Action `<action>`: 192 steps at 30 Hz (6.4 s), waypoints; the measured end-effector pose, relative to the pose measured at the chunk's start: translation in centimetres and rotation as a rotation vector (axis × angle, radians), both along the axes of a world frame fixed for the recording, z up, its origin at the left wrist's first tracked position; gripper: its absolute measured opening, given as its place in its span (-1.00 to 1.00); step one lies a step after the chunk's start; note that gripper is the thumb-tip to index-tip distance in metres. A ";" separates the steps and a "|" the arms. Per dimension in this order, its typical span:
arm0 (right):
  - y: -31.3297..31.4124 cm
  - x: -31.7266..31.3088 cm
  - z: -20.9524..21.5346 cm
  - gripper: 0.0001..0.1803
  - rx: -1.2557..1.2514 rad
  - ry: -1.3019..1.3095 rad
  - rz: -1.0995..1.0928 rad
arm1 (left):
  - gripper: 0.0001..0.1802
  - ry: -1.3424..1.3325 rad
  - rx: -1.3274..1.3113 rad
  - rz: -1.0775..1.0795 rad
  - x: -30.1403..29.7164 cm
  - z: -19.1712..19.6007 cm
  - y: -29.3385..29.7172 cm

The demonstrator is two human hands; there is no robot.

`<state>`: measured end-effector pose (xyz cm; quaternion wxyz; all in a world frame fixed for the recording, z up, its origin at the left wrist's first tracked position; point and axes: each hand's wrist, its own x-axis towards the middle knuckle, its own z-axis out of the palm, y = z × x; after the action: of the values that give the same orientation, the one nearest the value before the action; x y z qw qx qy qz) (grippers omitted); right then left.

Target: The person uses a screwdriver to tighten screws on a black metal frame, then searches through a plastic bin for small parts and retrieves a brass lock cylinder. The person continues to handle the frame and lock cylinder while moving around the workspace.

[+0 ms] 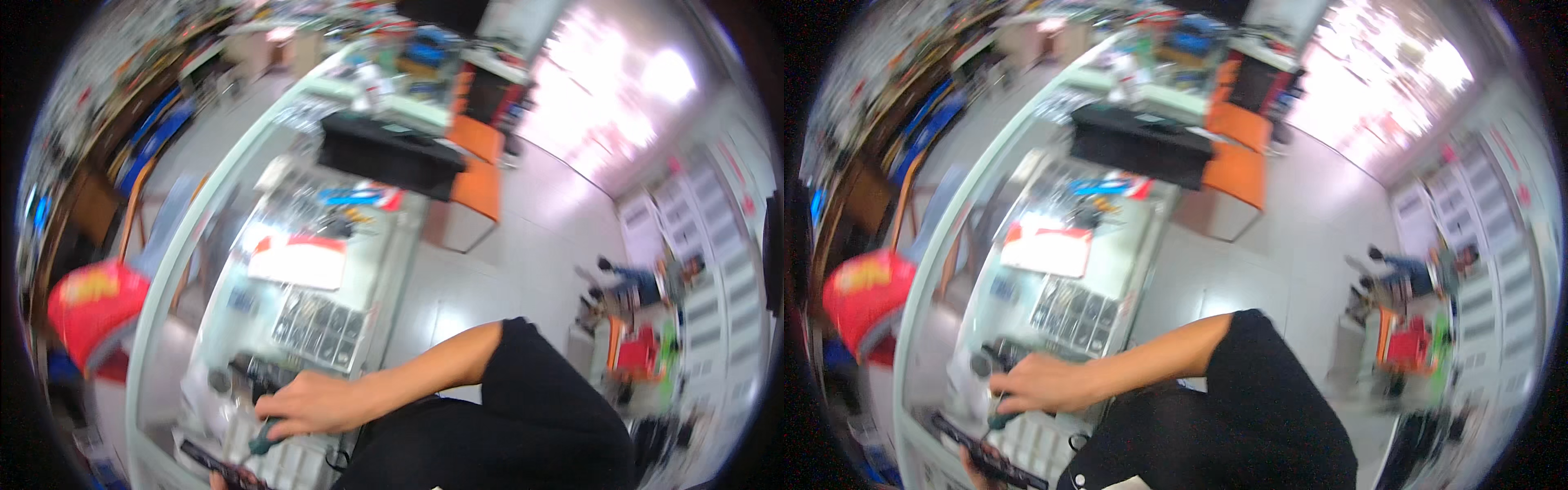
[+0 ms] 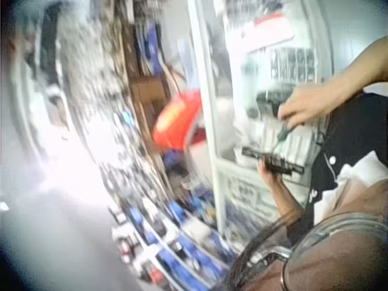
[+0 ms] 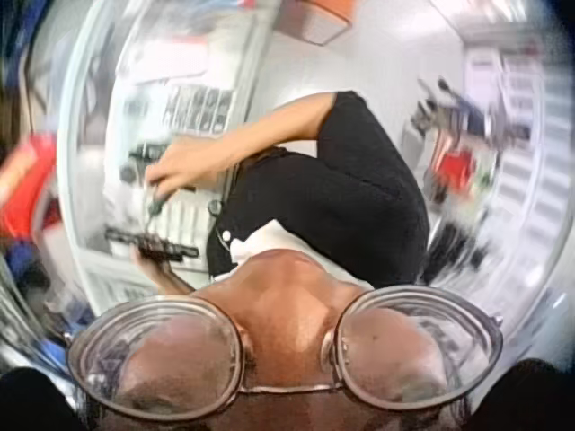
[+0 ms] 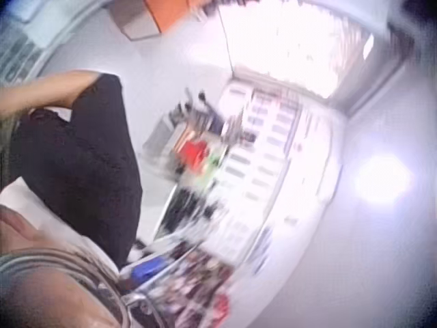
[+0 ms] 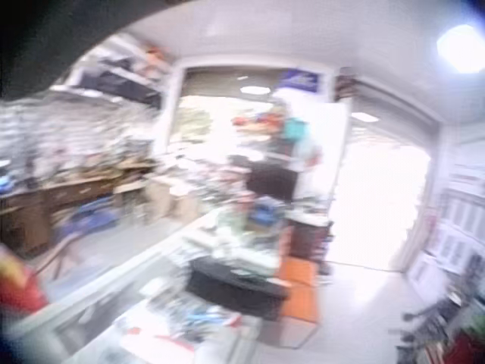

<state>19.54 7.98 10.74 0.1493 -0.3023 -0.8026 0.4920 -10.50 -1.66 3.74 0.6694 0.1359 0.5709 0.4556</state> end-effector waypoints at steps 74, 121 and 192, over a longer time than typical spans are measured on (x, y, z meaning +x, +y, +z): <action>-0.2 -0.4 -4.3 -0.60 -1.386 0.336 -0.285 | -0.54 0.347 0.532 -0.389 1.5 7.7 1.8; -1.9 2.1 0.8 -0.58 -0.297 0.392 -0.171 | -0.44 0.123 0.404 -0.107 2.8 5.8 0.7; -2.2 3.3 -0.2 -0.48 0.035 0.114 -0.141 | -0.39 0.097 0.288 -0.317 4.7 5.9 3.5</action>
<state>22.80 5.81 10.56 0.2345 -0.3268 -0.7781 0.4824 -5.83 1.79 9.63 0.6781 0.3397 0.5030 0.4145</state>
